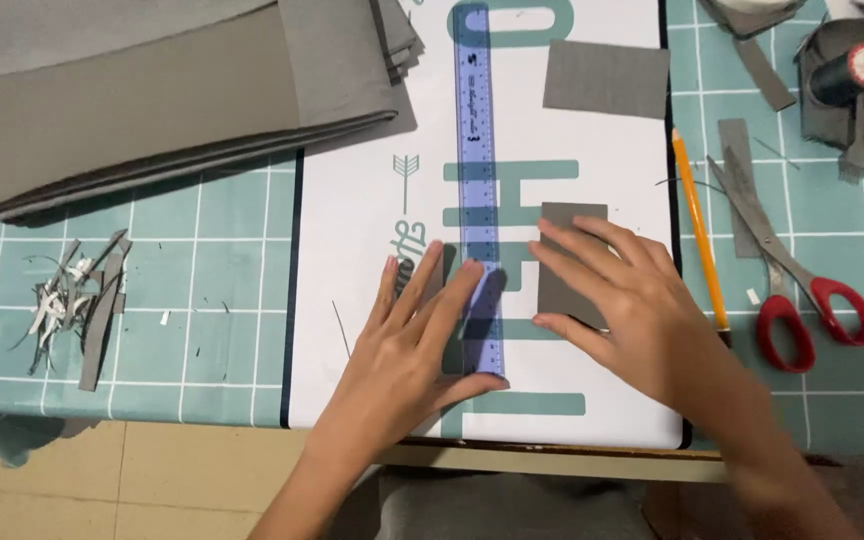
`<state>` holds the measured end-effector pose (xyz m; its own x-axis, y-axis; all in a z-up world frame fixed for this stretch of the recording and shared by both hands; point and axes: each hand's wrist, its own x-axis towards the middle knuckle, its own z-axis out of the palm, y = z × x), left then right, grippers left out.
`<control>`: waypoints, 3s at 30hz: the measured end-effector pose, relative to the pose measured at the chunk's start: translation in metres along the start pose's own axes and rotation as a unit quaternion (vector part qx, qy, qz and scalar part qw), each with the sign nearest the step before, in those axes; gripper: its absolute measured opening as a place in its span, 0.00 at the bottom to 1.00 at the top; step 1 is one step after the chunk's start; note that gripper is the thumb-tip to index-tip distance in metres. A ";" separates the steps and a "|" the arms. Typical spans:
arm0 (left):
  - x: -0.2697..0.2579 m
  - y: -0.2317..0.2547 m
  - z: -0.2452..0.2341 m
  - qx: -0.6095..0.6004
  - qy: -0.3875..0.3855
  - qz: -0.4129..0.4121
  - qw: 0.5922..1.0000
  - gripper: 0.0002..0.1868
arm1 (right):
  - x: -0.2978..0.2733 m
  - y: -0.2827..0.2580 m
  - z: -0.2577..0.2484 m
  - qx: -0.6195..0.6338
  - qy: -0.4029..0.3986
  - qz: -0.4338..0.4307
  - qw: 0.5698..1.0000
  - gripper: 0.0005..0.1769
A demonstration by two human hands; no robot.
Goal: Marking a piece of leather with a pencil and ruler before cutting a semi-circular notch with scissors.
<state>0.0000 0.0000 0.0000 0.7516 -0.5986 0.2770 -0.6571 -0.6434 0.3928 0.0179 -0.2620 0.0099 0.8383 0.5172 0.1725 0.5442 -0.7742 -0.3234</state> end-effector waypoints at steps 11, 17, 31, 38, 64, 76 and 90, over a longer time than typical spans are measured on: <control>0.008 0.008 0.005 -0.039 -0.009 -0.012 0.999 0.49 | -0.017 -0.026 -0.015 0.268 -0.098 0.154 0.946 0.40; 0.005 0.003 0.009 -0.041 -0.016 -0.008 0.999 0.42 | -0.026 -0.019 -0.003 0.152 -0.037 0.046 0.987 0.27; 0.002 0.001 0.013 -0.037 -0.022 0.001 0.999 0.44 | -0.030 -0.022 0.010 0.134 0.010 0.029 0.991 0.27; 0.000 0.001 0.015 -0.002 -0.012 0.021 1.000 0.47 | -0.027 -0.025 0.010 0.126 0.013 0.040 0.991 0.27; -0.029 0.044 0.004 -0.298 0.368 -0.328 0.818 0.15 | -0.032 -0.029 0.016 0.087 0.074 0.065 0.991 0.21; -0.040 0.056 0.011 0.023 0.159 -0.136 0.978 0.12 | -0.033 -0.029 0.018 0.022 0.082 0.045 0.995 0.22; -0.030 0.042 -0.001 -0.048 0.146 -0.134 0.979 0.24 | -0.031 -0.030 0.023 0.009 0.070 0.042 0.997 0.26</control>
<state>-0.0501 -0.0087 0.0095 0.8896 -0.2434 0.3864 -0.4364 -0.7024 0.5623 -0.0257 -0.2461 -0.0075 0.8781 0.3937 0.2720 0.4721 -0.8056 -0.3579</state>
